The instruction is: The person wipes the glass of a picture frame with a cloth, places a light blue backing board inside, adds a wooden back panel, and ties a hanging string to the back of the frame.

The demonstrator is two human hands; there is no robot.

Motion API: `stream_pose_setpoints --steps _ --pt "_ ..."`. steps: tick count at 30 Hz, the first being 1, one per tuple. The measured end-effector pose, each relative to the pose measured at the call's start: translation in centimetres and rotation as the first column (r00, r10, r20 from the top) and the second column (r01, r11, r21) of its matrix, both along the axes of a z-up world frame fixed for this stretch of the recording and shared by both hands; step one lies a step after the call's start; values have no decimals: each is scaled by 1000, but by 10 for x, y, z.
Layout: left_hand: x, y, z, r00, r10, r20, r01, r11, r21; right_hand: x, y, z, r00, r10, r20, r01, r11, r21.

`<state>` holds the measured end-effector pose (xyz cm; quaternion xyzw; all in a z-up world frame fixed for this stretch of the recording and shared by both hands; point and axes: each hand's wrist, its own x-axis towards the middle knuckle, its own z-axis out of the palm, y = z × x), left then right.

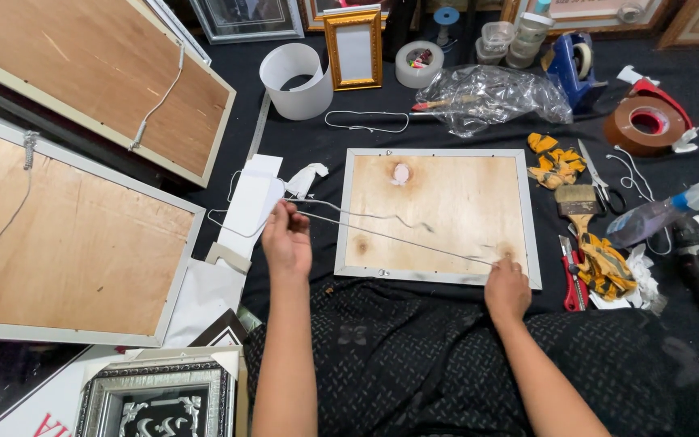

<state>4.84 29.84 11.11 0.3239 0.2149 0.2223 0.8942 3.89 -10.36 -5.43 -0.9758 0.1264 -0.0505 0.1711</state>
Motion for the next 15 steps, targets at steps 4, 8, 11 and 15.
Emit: stream_pose_setpoints --steps 4,8,11,15 --pt "10 41 5 992 115 43 -117 993 33 44 -98 -173 924 -328 -195 376 871 316" --pt "2 26 -10 991 80 -103 -66 989 130 33 -70 -106 901 -391 -188 431 765 478" --pt "-6 -7 -73 955 -83 -283 151 962 228 18 -38 -54 945 -232 -232 320 805 500" --pt "-36 -84 -138 767 -373 -521 558 789 257 12 -16 -46 971 31 -237 108 829 548"
